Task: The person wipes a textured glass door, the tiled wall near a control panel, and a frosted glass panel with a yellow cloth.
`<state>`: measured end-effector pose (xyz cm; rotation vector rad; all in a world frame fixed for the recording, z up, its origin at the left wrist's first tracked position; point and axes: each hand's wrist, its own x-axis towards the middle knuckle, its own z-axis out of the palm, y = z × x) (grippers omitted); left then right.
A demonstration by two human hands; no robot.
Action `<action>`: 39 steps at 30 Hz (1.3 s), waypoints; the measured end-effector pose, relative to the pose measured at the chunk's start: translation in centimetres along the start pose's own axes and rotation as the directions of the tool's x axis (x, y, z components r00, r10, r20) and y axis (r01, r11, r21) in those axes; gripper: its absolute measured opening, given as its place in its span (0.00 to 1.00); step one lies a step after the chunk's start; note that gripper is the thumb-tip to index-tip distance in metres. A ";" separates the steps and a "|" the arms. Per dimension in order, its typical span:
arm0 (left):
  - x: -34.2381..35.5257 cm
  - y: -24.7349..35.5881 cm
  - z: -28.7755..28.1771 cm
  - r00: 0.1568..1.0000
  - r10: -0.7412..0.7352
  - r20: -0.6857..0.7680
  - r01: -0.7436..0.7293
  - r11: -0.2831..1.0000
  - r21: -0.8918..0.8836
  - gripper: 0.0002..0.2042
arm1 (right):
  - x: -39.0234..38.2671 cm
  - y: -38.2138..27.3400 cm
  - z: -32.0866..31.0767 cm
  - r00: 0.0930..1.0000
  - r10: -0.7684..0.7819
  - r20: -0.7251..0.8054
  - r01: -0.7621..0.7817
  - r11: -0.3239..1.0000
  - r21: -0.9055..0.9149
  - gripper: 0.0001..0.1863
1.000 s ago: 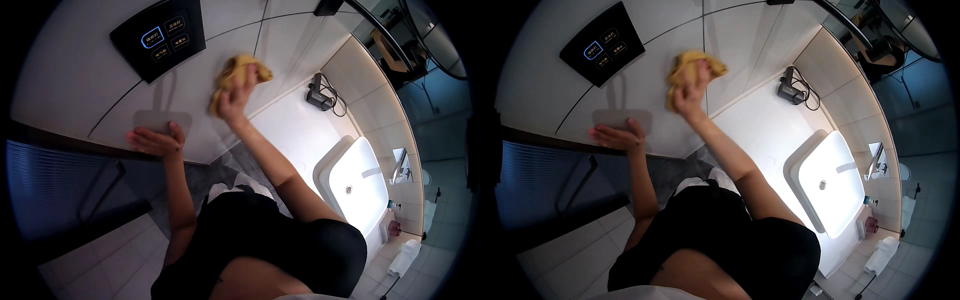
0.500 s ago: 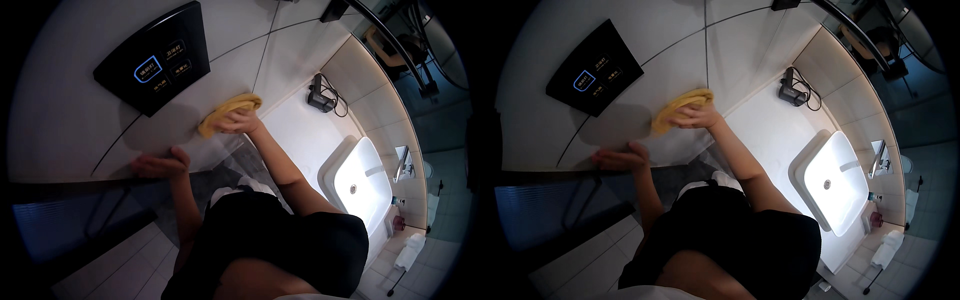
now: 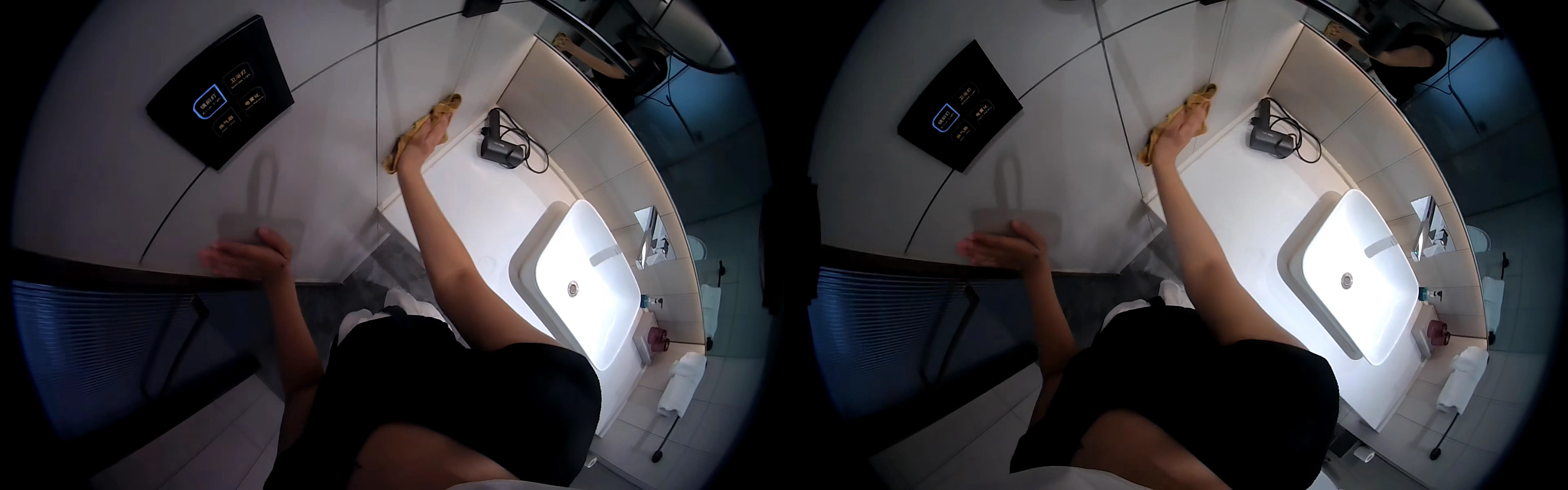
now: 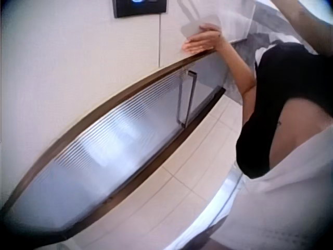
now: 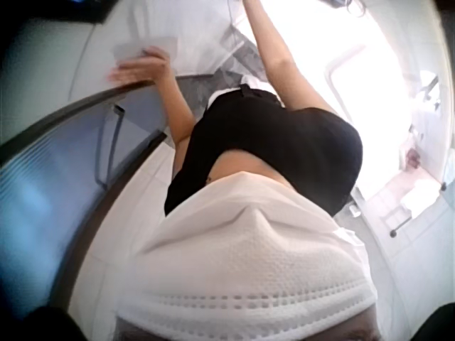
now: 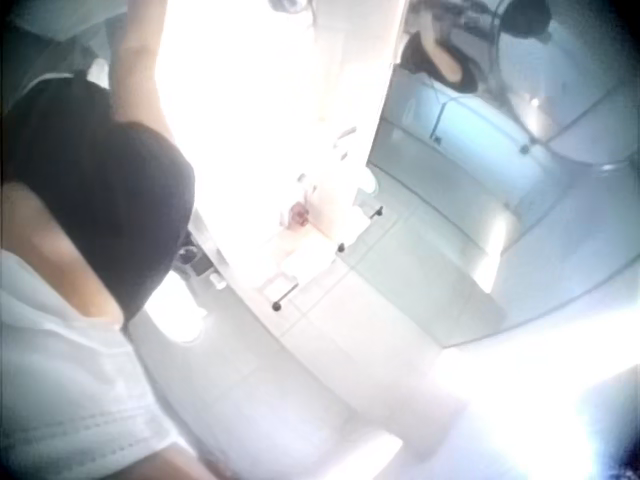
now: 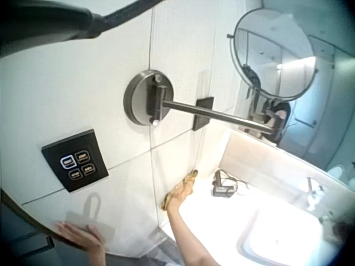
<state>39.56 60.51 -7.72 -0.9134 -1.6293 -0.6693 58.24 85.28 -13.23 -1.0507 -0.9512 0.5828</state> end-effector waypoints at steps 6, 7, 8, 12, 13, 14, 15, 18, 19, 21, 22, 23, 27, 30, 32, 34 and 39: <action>-0.4 1.0 -0.4 1.000 0.024 0.010 -0.023 0.999 -0.045 0.35 | -9.1 -3.9 1.0 0.987 -0.068 0.143 0.063 0.997 0.038 0.31; -0.5 0.6 -0.7 1.000 0.013 0.017 -0.011 0.997 -0.073 0.35 | -11.1 -6.4 0.8 0.977 -0.087 0.193 0.069 0.993 0.100 0.30; -0.5 0.5 -0.9 1.000 0.001 0.021 0.001 0.994 -0.105 0.35 | -12.9 -8.6 0.3 0.965 -0.113 0.238 0.075 0.984 0.161 0.30; -1.2 0.3 -1.8 0.993 -0.030 0.116 0.060 0.962 -0.265 0.33 | -19.7 -7.9 -0.6 0.852 -0.317 0.417 0.284 0.948 0.141 0.31; -1.8 -0.1 -2.0 0.991 -0.017 0.134 0.057 0.952 -0.300 0.32 | -21.1 -7.9 -1.0 0.827 -0.336 0.452 0.298 0.942 0.154 0.30; -2.4 -0.4 -2.2 0.988 -0.004 0.152 0.055 0.941 -0.333 0.32 | -22.3 -7.8 -1.4 0.799 -0.354 0.487 0.311 0.935 0.169 0.28; -2.7 -0.5 -2.5 0.986 0.007 0.167 0.051 0.939 -0.341 0.31 | -23.1 -7.4 -1.5 0.772 -0.372 0.516 0.323 0.928 0.185 0.27; -3.6 -0.5 -2.7 0.982 0.032 0.186 0.034 0.940 -0.340 0.30 | -23.5 -5.1 -1.0 0.749 -0.451 0.485 0.397 0.892 0.216 0.26; -3.9 -0.6 -2.5 0.984 0.035 0.175 0.024 0.946 -0.322 0.30 | -23.3 -4.4 -0.9 0.737 -0.478 0.478 0.425 0.878 0.223 0.26; -4.5 -0.6 -1.7 0.989 0.038 0.145 0.000 0.967 -0.256 0.31 | -22.0 -3.2 -0.9 0.709 -0.534 0.461 0.479 0.844 0.241 0.26; -4.9 -0.6 -1.1 0.991 0.037 0.128 -0.010 0.980 -0.200 0.31 | -21.2 -3.2 -0.9 0.715 -0.528 0.458 0.493 0.846 0.205 0.28; -5.2 -0.6 -0.7 0.993 0.037 0.112 -0.021 0.989 -0.143 0.32 | -20.3 -3.1 -0.9 0.722 -0.522 0.454 0.506 0.846 0.169 0.31; -5.2 -0.7 0.3 0.996 0.069 0.053 -0.066 0.997 -0.048 0.33 | -15.3 -3.4 0.0 0.779 -0.543 0.313 0.535 0.836 0.121 0.32; -4.9 -0.7 0.5 0.995 0.100 0.027 -0.098 0.994 -0.051 0.33 | -11.6 -2.6 0.4 0.908 -0.358 0.219 0.360 0.932 0.032 0.28; -5.8 -0.7 0.3 0.997 0.065 0.044 -0.065 0.998 -0.005 0.33 | -9.8 -1.8 0.5 0.961 -0.221 0.164 0.231 0.972 -0.049 0.27; -6.6 -0.6 0.4 0.997 0.060 0.048 -0.060 0.998 -0.003 0.33 | -8.2 -0.9 0.3 0.984 -0.144 0.104 0.158 0.977 -0.143 0.28; -6.8 -0.5 0.9 0.996 0.017 0.089 -0.010 0.997 -0.076 0.32 | -3.1 -0.8 0.4 0.999 0.038 -0.003 -0.037 0.995 0.087 0.25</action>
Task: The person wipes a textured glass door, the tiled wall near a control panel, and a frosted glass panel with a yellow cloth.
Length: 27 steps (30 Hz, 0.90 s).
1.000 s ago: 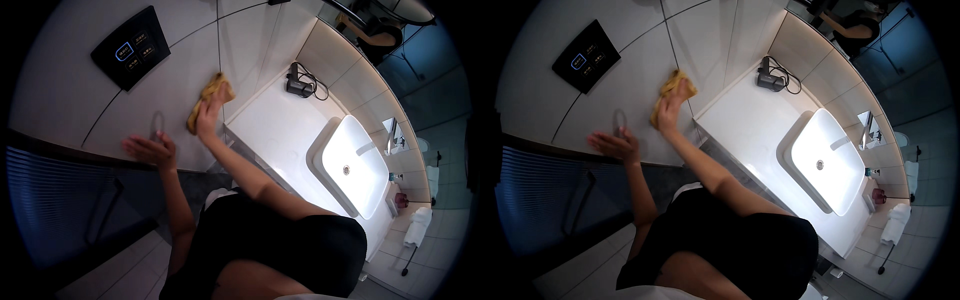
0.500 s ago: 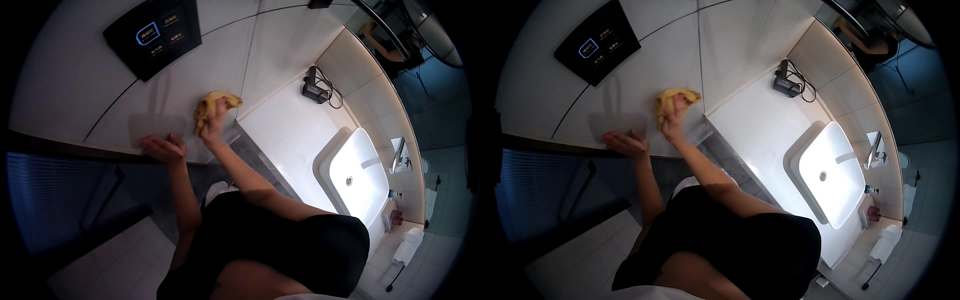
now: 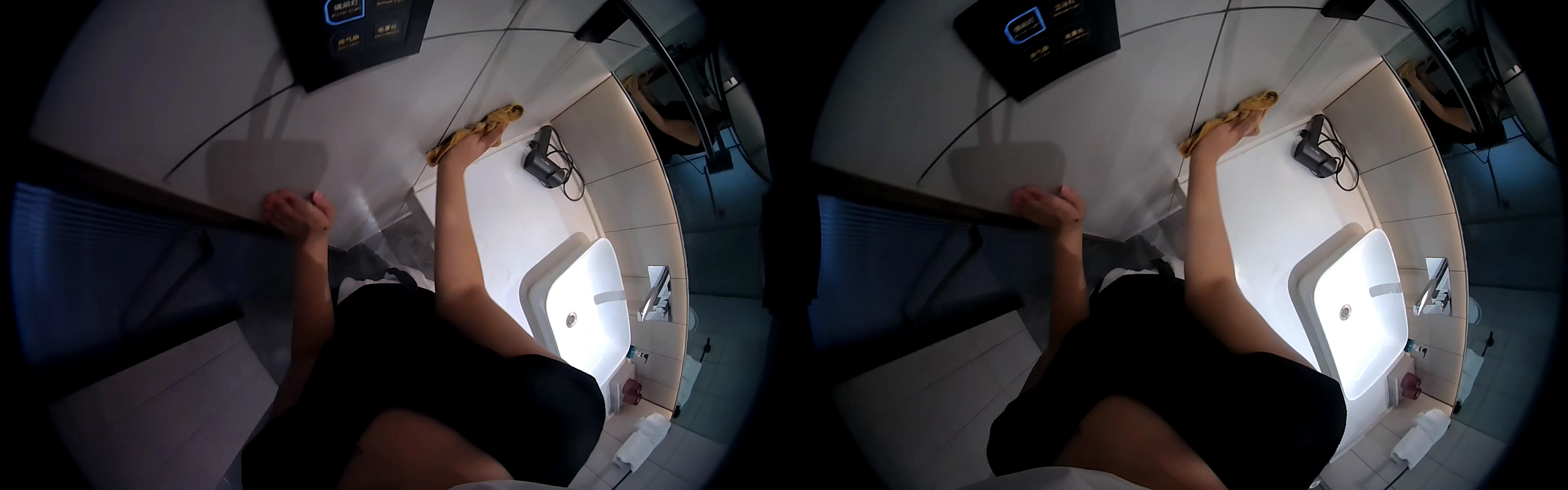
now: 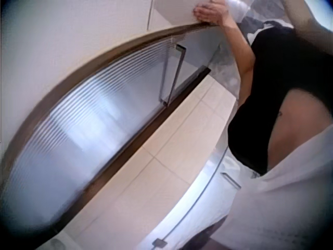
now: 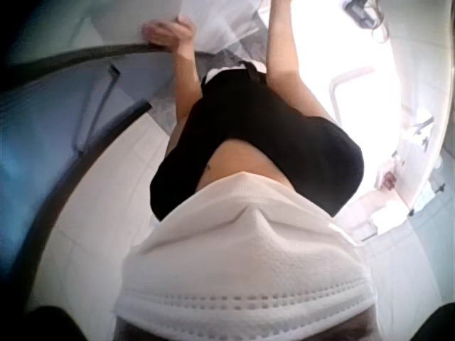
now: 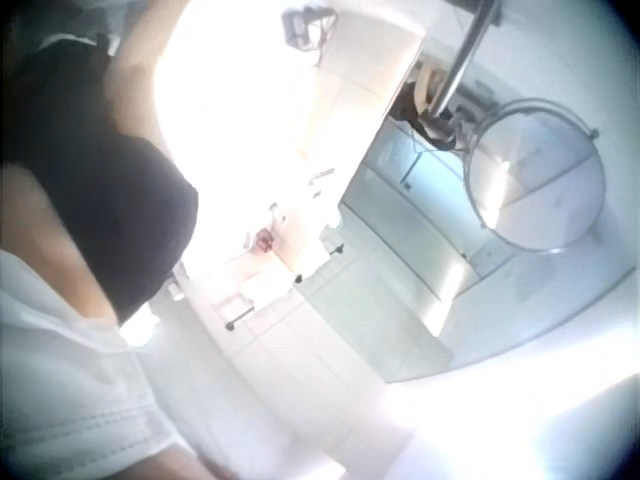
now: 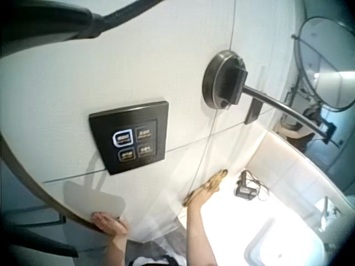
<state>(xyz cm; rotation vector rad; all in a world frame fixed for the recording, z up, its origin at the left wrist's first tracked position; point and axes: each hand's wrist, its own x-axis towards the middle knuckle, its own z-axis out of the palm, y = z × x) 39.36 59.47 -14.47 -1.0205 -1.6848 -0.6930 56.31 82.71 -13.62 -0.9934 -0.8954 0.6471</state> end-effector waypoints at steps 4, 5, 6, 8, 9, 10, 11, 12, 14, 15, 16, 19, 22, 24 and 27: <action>1.3 0.3 -0.4 0.993 0.035 -0.114 -0.030 0.999 0.040 0.31 | 1.8 -2.2 -0.8 0.937 0.304 0.174 -0.350 0.842 0.410 0.24; 1.1 0.2 -0.4 0.994 0.027 -0.109 -0.022 0.999 0.041 0.32 | 1.3 -2.8 -0.9 0.936 0.295 0.192 -0.347 0.859 0.376 0.25; 1.0 0.3 -0.3 0.994 0.020 -0.108 -0.016 0.999 0.036 0.32 | 0.5 -3.7 -0.7 0.937 0.282 0.205 -0.339 0.876 0.344 0.25; 1.5 1.0 -0.2 0.994 0.003 -0.106 -0.003 1.000 0.002 0.31 | -1.8 -3.5 -0.2 0.974 0.205 0.096 -0.224 0.939 0.262 0.26; 1.4 0.8 -0.4 0.995 -0.012 -0.100 0.012 1.000 0.003 0.31 | -4.2 -4.5 0.3 0.983 0.132 0.129 -0.151 0.977 0.149 0.27; 1.4 0.8 -0.6 0.995 -0.028 -0.097 0.029 1.000 0.001 0.31 | -6.5 -6.7 0.5 0.984 0.058 0.169 -0.066 0.997 0.037 0.28; 1.4 0.7 -0.8 0.994 -0.052 -0.100 0.053 0.999 0.000 0.30 | -8.6 -8.6 0.7 0.976 -0.015 0.218 0.030 0.997 -0.065 0.29; 1.4 1.0 -1.0 0.991 -0.077 -0.107 0.077 0.997 -0.006 0.30 | -10.4 -9.8 0.7 0.956 -0.106 0.274 0.117 0.993 -0.027 0.30; 1.9 1.5 -1.9 0.992 -0.082 -0.091 0.076 0.995 -0.072 0.29 | -13.1 -11.5 0.8 0.887 -0.286 0.364 0.286 0.957 0.055 0.32; 2.9 1.8 -3.0 0.996 -0.061 -0.068 0.052 0.990 -0.129 0.28 | -14.0 -12.0 0.9 0.846 -0.349 0.404 0.339 0.936 0.098 0.32; 3.8 2.0 -3.8 0.998 -0.039 -0.043 0.030 0.982 -0.184 0.28 | -14.8 -12.5 0.9 0.799 -0.408 0.443 0.386 0.911 0.143 0.32; 6.0 1.8 -5.3 0.990 -0.104 0.093 0.126 0.955 -0.267 0.24 | -16.2 -14.8 0.8 0.667 -0.522 0.532 0.430 0.853 0.297 0.28; 8.8 1.0 -5.3 0.994 -0.108 -0.017 0.098 0.952 -0.290 0.23 | -16.1 -15.1 1.0 0.577 -0.588 0.567 0.495 0.803 0.330 0.26; 10.1 1.0 -5.4 0.990 -0.100 -0.095 0.065 0.948 -0.313 0.24 | -15.5 -14.7 1.3 0.549 -0.623 0.557 0.540 0.773 0.333 0.26; 11.8 1.9 -5.4 0.984 -0.106 -0.146 0.051 0.939 -0.340 0.25 | -14.5 -14.3 1.6 0.536 -0.665 0.520 0.571 0.739 0.357 0.26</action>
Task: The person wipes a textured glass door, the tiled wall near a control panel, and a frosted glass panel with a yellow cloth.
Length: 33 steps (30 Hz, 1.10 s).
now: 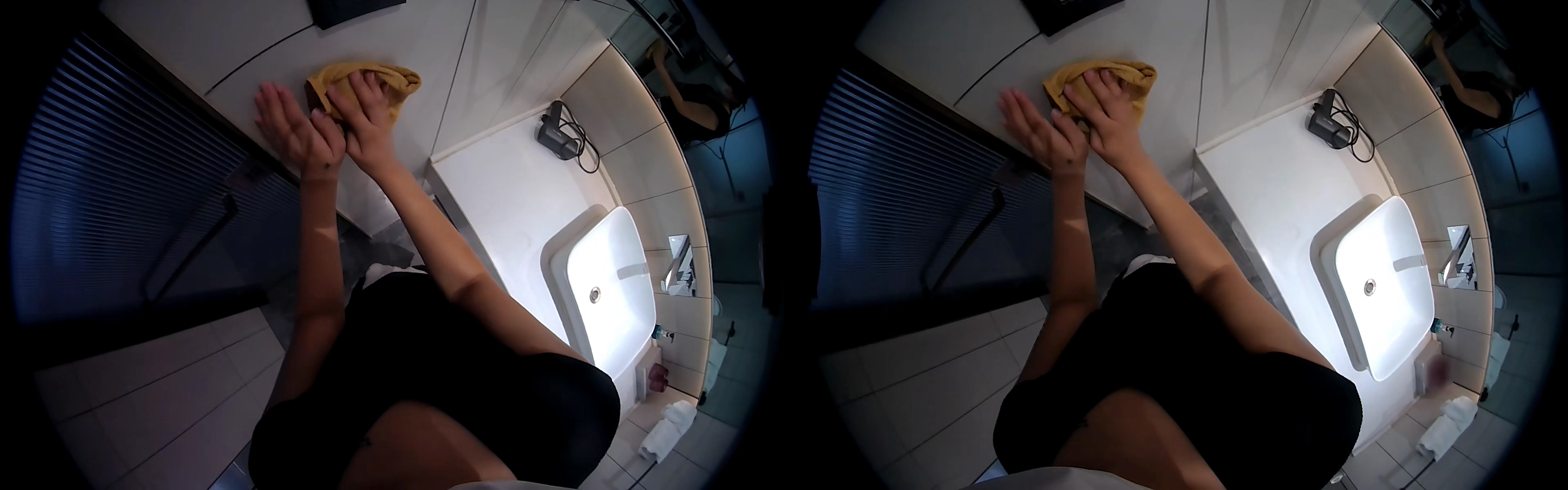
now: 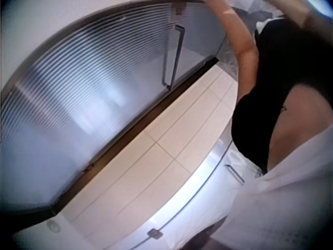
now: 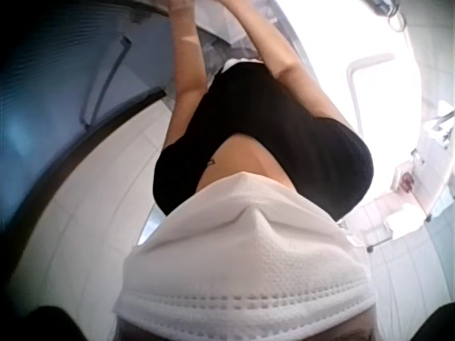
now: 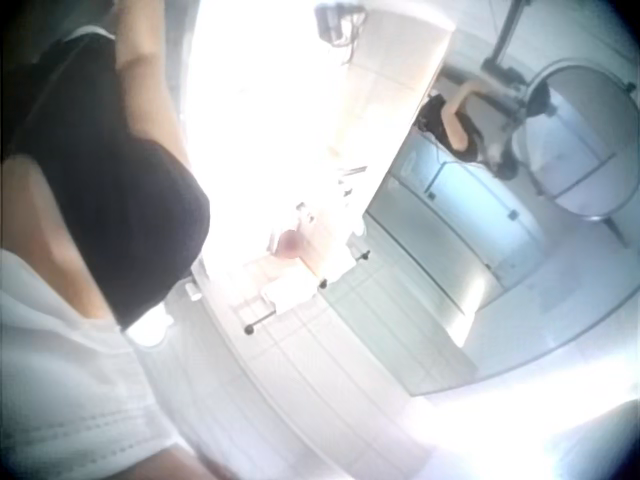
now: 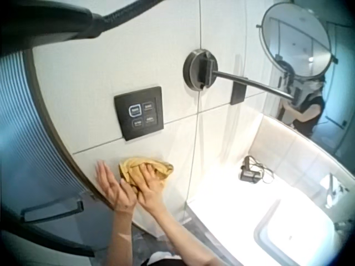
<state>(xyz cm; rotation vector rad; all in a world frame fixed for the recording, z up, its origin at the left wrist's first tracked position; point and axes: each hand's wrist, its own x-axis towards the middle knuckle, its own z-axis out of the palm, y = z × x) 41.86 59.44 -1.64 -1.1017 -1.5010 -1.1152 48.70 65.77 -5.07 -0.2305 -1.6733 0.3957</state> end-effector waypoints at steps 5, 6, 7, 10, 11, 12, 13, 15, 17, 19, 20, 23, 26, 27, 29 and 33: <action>0.7 0.2 1.6 0.998 0.020 -0.052 -0.017 0.998 0.062 0.28 | 1.5 2.4 -1.3 0.995 -0.004 -0.097 -0.008 0.993 -0.121 0.33; 0.6 0.0 1.8 0.998 0.028 -0.052 -0.023 0.995 0.094 0.28 | 1.8 3.0 -1.5 0.990 -0.007 -0.138 -0.014 0.988 -0.155 0.33; 0.5 -0.2 2.1 0.998 0.035 -0.053 -0.028 0.992 0.125 0.28 | 2.0 3.8 -1.8 0.982 -0.032 -0.186 0.002 0.987 -0.161 0.33; 0.5 -0.2 2.4 0.993 0.085 -0.084 -0.066 0.977 0.204 0.29 | 2.9 6.5 -2.8 0.950 -0.086 -0.299 0.025 0.979 -0.200 0.32; 0.6 -0.2 2.5 0.991 0.094 -0.093 -0.076 0.979 0.188 0.29 | 2.9 7.1 -3.3 0.949 -0.069 -0.307 0.004 0.978 -0.207 0.32; 0.5 -0.3 2.6 0.989 0.104 -0.102 -0.085 0.981 0.172 0.29 | 3.1 7.5 -3.8 0.948 -0.052 -0.315 -0.017 0.977 -0.212 0.32; 0.4 -0.4 2.6 0.990 0.102 -0.097 -0.082 0.978 0.191 0.29 | 3.2 8.2 -4.4 0.956 -0.069 -0.284 -0.005 0.968 -0.252 0.33; 0.0 -0.2 2.8 0.991 0.096 -0.088 -0.074 0.973 0.220 0.30 | 3.4 10.3 -6.1 0.945 -0.187 -0.267 0.107 0.951 -0.289 0.31; 0.0 -0.2 2.9 0.991 0.089 -0.101 -0.063 0.969 0.239 0.29 | 3.6 11.8 -7.6 0.943 -0.088 -0.320 -0.021 0.947 -0.322 0.29; 0.0 -0.2 3.3 0.988 0.094 -0.124 -0.063 0.970 0.236 0.29 | 4.3 12.9 -8.5 0.908 0.017 -0.419 -0.145 0.950 -0.275 0.27; 0.0 -0.4 3.4 0.985 0.101 -0.138 -0.067 0.971 0.230 0.29 | 4.6 13.4 -8.9 0.877 0.092 -0.471 -0.218 0.951 -0.221 0.26; 0.2 -0.2 3.5 0.984 0.101 -0.147 -0.065 0.971 0.232 0.29 | 4.8 16.8 -11.3 0.729 0.385 -0.566 -0.448 0.893 0.030 0.23; 0.5 0.0 3.4 0.984 0.101 -0.146 -0.063 0.968 0.244 0.29 | 5.1 17.0 -12.7 0.616 0.602 -0.509 -0.492 0.798 0.349 0.22; 0.4 -0.2 3.2 0.984 0.104 -0.143 -0.063 0.962 0.264 0.29 | 4.9 16.8 -11.9 0.610 0.619 -0.494 -0.472 0.785 0.401 0.22; 0.8 0.7 3.3 0.985 0.101 -0.136 -0.061 0.960 0.272 0.29 | 4.0 17.8 -11.7 0.606 0.561 -0.565 -0.528 0.814 0.242 0.24; 0.6 0.2 2.8 0.989 0.094 -0.111 -0.057 0.952 0.302 0.29 | 4.2 10.3 -6.8 0.816 0.312 -0.486 -0.375 0.926 -0.035 0.27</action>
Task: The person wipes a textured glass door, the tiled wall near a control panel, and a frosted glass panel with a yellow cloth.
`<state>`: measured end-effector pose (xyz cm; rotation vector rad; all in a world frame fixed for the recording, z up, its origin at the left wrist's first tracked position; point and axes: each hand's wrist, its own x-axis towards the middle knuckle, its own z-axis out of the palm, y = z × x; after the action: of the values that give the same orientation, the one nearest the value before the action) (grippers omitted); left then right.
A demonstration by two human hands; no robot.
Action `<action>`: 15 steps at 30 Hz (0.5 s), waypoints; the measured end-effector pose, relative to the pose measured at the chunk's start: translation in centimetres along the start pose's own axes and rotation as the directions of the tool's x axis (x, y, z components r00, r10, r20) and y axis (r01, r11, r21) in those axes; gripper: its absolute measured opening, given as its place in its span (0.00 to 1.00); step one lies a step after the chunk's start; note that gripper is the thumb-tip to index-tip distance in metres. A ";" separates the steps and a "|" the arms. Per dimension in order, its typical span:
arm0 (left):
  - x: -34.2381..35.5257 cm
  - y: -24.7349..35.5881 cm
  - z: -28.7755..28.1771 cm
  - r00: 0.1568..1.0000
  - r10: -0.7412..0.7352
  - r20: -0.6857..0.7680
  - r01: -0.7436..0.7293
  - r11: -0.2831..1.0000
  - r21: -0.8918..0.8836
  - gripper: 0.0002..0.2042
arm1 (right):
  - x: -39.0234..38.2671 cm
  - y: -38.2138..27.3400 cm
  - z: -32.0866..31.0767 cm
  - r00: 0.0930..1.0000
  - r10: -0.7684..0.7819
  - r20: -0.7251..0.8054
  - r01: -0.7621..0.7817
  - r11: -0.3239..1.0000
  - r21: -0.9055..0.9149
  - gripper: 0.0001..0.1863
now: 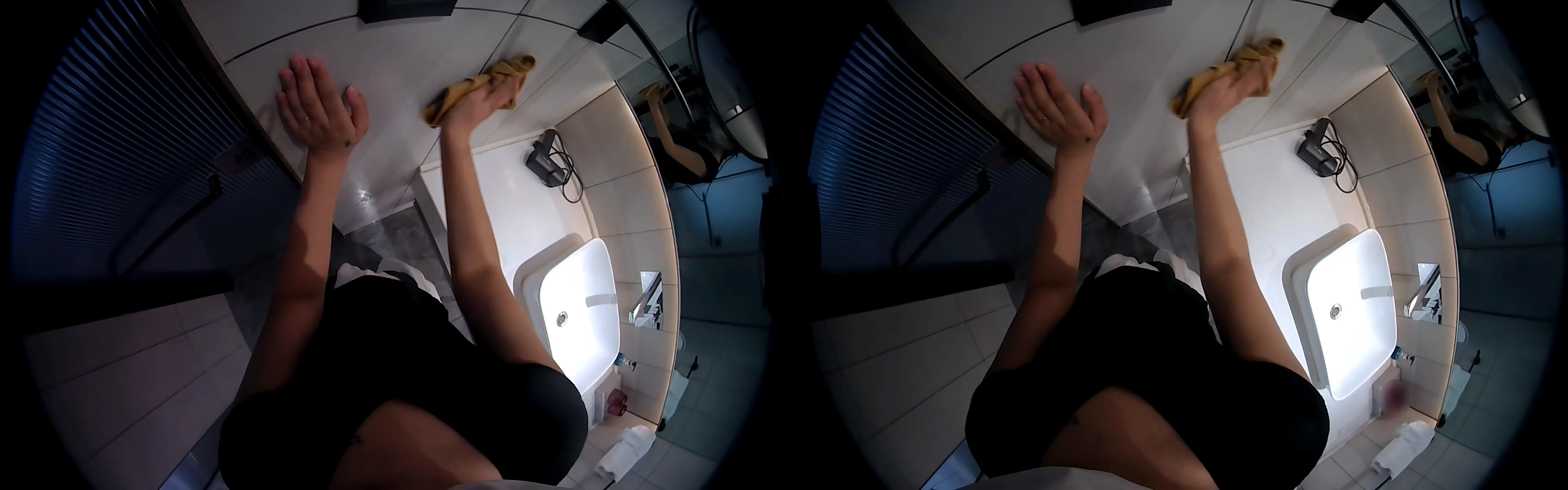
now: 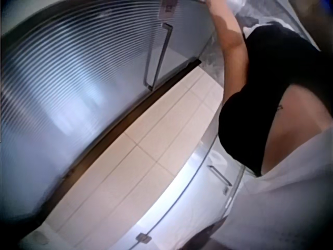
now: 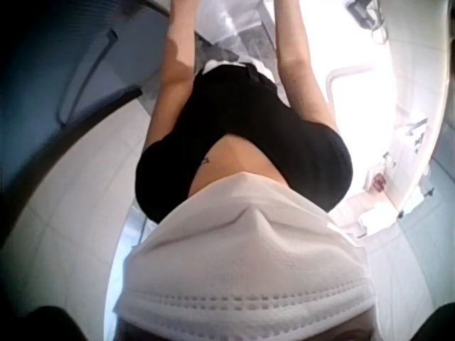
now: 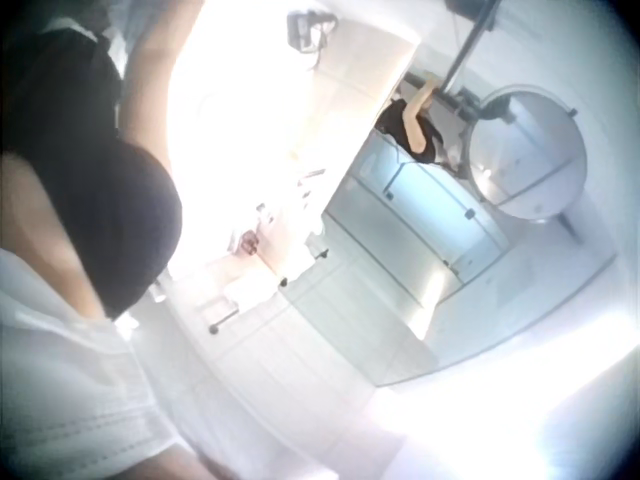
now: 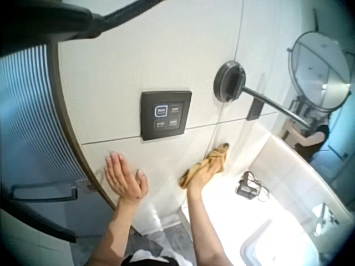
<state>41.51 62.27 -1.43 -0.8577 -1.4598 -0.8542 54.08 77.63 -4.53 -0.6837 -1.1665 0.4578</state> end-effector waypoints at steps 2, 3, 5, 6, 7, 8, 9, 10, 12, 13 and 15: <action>-0.3 0.0 -0.1 0.999 -0.022 0.024 0.023 0.999 -0.047 0.29 | -2.2 -3.3 0.6 0.990 -0.053 0.132 0.061 0.997 -0.055 0.28; -0.3 0.1 -0.2 0.999 -0.032 0.037 0.034 0.997 -0.074 0.29 | -3.2 -3.9 0.8 0.963 -0.181 0.199 0.195 0.980 -0.048 0.31; 0.0 0.7 -0.6 0.998 -0.032 0.048 0.039 0.988 -0.148 0.28 | -5.5 -4.8 1.1 0.910 -0.315 0.271 0.329 0.944 -0.007 0.32; 0.1 0.9 -1.0 0.998 -0.033 0.054 0.042 0.983 -0.177 0.27 | -6.8 -5.2 1.3 0.893 -0.341 0.292 0.347 0.937 0.034 0.30; 0.0 1.1 -1.1 0.999 -0.006 0.049 0.018 0.971 -0.238 0.26 | -7.6 -5.3 1.4 0.875 -0.370 0.311 0.365 0.928 0.075 0.28; -0.3 1.2 -1.1 0.999 0.020 0.043 -0.007 0.955 -0.298 0.25 | -8.0 -5.0 1.1 0.848 -0.407 0.339 0.407 0.910 0.077 0.26; -0.6 1.4 -1.1 0.998 0.047 0.034 -0.032 0.934 -0.356 0.25 | -8.3 -4.7 0.9 0.819 -0.444 0.365 0.447 0.891 0.081 0.24; -1.2 1.7 -1.1 0.998 0.044 0.042 -0.024 0.922 -0.387 0.24 | -8.5 -4.2 0.8 0.787 -0.478 0.390 0.486 0.870 0.087 0.23; -2.5 2.1 -1.3 0.980 0.029 0.197 0.041 0.938 -0.344 0.25 | -7.4 -2.6 0.2 0.722 -0.522 0.454 0.528 0.840 0.125 0.22; -3.3 2.2 -1.2 0.962 0.017 0.272 0.073 0.946 -0.317 0.25 | -6.6 -1.7 -0.2 0.686 -0.543 0.485 0.548 0.824 0.147 0.22; -4.4 2.3 -0.4 0.961 0.036 0.276 0.027 0.975 -0.222 0.24 | -5.2 -0.2 -0.5 0.654 -0.582 0.483 0.602 0.787 0.133 0.24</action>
<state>43.93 62.82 -5.74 -1.1892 -1.6226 -0.9351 52.78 73.92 -8.02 -0.1643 -1.8183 0.0356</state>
